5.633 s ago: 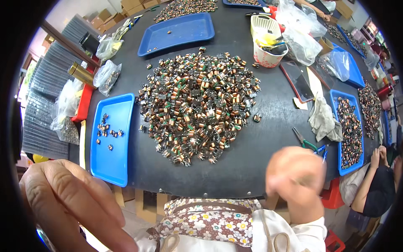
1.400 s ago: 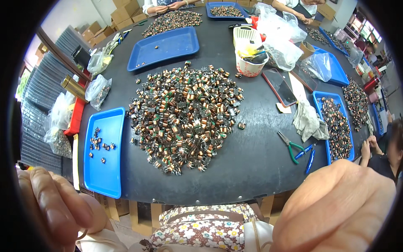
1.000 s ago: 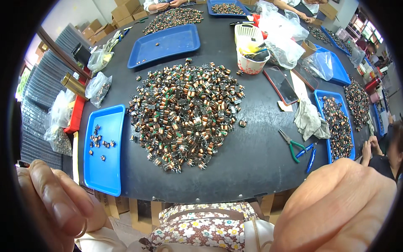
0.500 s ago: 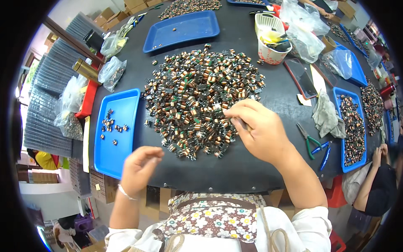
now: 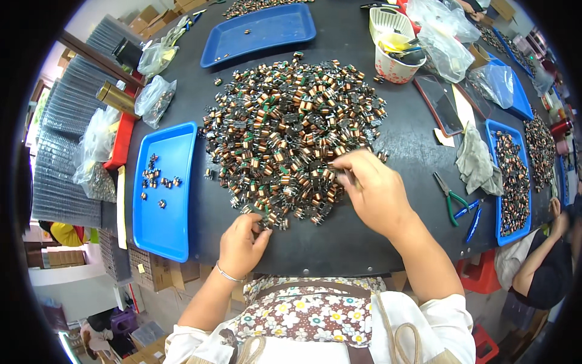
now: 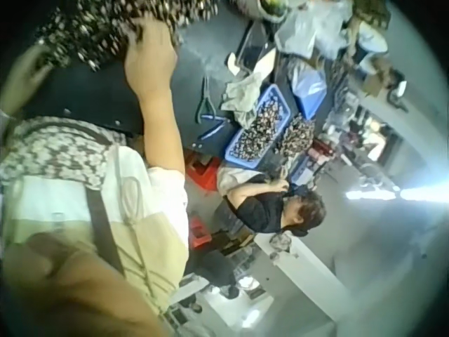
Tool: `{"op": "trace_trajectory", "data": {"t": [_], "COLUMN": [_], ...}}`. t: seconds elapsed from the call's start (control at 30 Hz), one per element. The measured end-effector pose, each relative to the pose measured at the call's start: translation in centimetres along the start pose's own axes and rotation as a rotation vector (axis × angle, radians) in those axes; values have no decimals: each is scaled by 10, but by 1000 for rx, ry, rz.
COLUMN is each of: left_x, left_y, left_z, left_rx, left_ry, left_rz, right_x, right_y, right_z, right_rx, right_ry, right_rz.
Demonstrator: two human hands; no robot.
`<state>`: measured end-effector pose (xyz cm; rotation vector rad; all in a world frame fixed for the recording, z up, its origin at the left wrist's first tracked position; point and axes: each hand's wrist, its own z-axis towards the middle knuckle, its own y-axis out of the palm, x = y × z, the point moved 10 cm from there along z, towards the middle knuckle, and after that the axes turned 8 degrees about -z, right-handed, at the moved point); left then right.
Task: The person manually wraps adhesive tape around electronic inductors from a pile on the table and places the wrapped components into a blue tray.
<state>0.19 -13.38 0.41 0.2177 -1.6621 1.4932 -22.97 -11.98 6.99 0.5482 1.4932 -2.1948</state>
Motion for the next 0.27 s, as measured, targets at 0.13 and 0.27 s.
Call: {"op": "trace_trajectory", "data": {"t": [0.13,0.27], "left_x": [-1,8], "left_y": [34,74], "left_z": [-5,-1], "left_rx": [-107,-127], "left_ry": [-182,-244], "left_rz": [-323,-634], "right_x": [-7,-13], "right_y": [23,81], "right_z": [-39,-91], "right_rx": [-314,-775], "right_ry": [39,56], "right_rz": [268,66]}}
